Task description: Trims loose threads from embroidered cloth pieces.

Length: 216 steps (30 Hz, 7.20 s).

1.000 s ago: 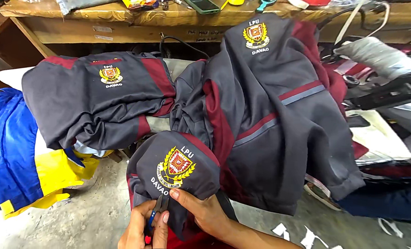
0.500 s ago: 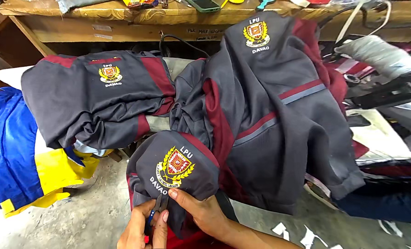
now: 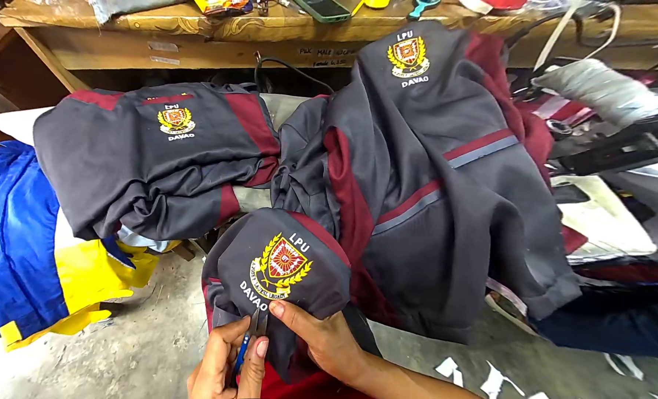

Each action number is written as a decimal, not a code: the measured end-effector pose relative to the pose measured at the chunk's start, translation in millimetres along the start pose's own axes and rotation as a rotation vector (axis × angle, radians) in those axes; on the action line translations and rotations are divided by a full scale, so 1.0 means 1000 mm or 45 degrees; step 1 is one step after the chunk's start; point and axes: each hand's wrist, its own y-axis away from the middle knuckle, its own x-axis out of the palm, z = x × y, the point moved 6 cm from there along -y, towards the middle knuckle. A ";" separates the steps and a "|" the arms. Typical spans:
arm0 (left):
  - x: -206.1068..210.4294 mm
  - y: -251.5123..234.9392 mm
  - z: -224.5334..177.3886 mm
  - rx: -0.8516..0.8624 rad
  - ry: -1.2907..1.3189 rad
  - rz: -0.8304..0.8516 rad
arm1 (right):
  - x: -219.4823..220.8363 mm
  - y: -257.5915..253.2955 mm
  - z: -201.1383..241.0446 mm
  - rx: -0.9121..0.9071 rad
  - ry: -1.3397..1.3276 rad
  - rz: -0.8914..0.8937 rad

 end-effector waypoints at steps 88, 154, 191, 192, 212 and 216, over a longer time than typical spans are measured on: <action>-0.003 0.001 -0.003 0.371 -0.427 -0.169 | 0.000 0.002 -0.002 0.093 -0.076 0.017; -0.028 -0.017 0.002 0.149 -0.262 0.233 | -0.018 -0.023 0.009 0.308 -0.124 0.523; -0.034 -0.010 -0.002 0.200 -0.275 0.176 | -0.020 -0.026 -0.006 0.320 -0.299 0.457; -0.033 -0.011 -0.002 0.225 -0.302 0.183 | -0.020 -0.027 -0.006 0.313 -0.298 0.467; -0.036 -0.037 -0.023 0.674 -0.669 0.461 | -0.014 -0.031 -0.007 0.485 -0.361 0.651; -0.040 -0.042 -0.025 0.686 -0.655 0.498 | -0.013 -0.033 -0.009 0.537 -0.373 0.697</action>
